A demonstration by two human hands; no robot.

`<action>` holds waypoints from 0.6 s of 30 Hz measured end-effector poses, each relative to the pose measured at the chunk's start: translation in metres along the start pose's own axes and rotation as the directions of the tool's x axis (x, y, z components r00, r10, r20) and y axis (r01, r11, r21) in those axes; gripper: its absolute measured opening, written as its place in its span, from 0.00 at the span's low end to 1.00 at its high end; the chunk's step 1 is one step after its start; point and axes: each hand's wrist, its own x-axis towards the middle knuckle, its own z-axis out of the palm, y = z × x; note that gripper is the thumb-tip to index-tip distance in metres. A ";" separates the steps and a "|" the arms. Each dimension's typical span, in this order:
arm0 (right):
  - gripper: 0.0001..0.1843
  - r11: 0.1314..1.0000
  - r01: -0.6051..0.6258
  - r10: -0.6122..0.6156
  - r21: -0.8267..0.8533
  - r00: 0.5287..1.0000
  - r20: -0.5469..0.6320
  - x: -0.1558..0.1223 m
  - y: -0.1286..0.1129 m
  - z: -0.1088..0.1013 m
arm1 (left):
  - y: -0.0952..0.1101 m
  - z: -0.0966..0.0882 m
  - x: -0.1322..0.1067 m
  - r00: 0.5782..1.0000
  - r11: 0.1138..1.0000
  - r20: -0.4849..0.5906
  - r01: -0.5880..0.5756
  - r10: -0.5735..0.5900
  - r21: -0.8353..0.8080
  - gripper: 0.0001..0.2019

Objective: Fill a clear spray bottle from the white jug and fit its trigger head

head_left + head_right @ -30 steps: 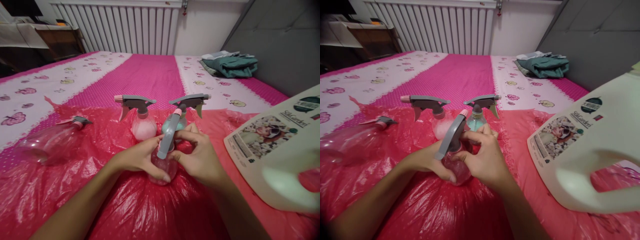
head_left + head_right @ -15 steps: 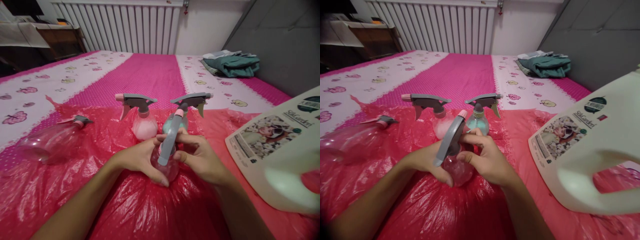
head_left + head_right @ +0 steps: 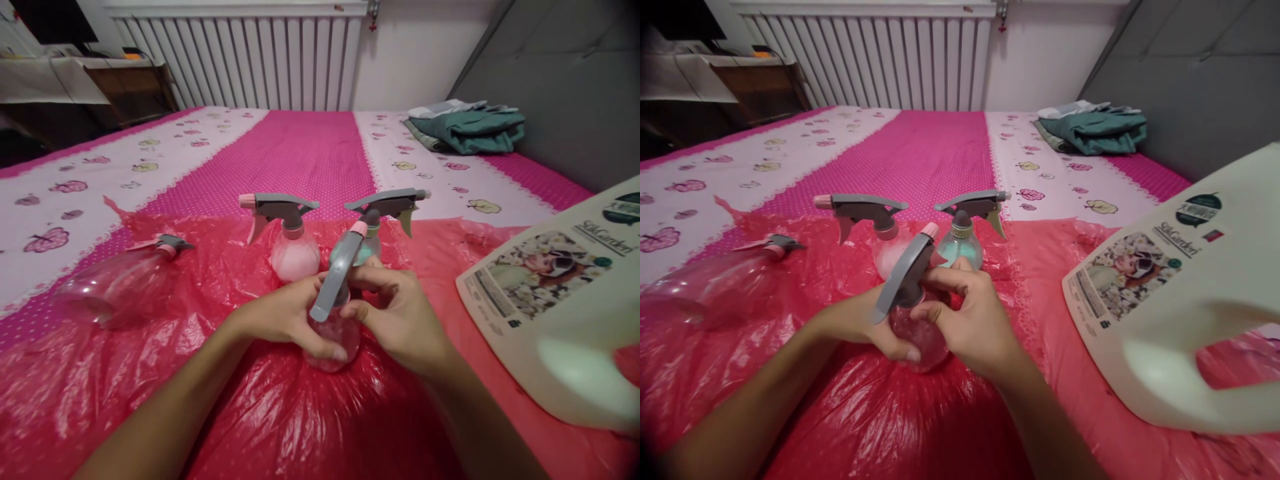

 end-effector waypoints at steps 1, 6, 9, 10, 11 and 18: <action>0.07 1.000 0.016 -0.016 -0.014 1.000 -0.027 -0.001 0.000 0.001 | 0.000 0.000 0.000 1.000 1.000 0.000 0.010 -0.010 0.001 0.32; 0.05 0.989 0.091 -0.107 -0.115 0.984 -0.143 -0.004 0.002 0.007 | 0.001 0.000 -0.001 0.999 0.999 0.017 0.037 -0.037 -0.006 0.19; 0.05 0.978 0.116 -0.144 -0.171 0.976 -0.164 -0.003 0.004 0.006 | 0.001 0.001 -0.001 0.999 0.999 0.026 0.044 -0.044 -0.005 0.19; 0.07 0.976 0.126 -0.153 -0.175 0.976 -0.153 -0.002 0.005 0.005 | 0.001 0.001 -0.001 0.999 0.999 0.027 0.047 -0.047 -0.005 0.19; 0.08 0.976 0.140 -0.164 -0.168 0.977 -0.136 -0.002 0.006 0.004 | 0.000 0.001 -0.001 0.999 0.999 0.027 0.047 -0.047 -0.005 0.20; 0.02 0.904 0.413 -0.428 -0.112 0.866 -0.258 -0.006 0.008 -0.006 | -0.005 -0.008 -0.001 0.990 0.993 0.101 -0.106 0.100 0.050 0.36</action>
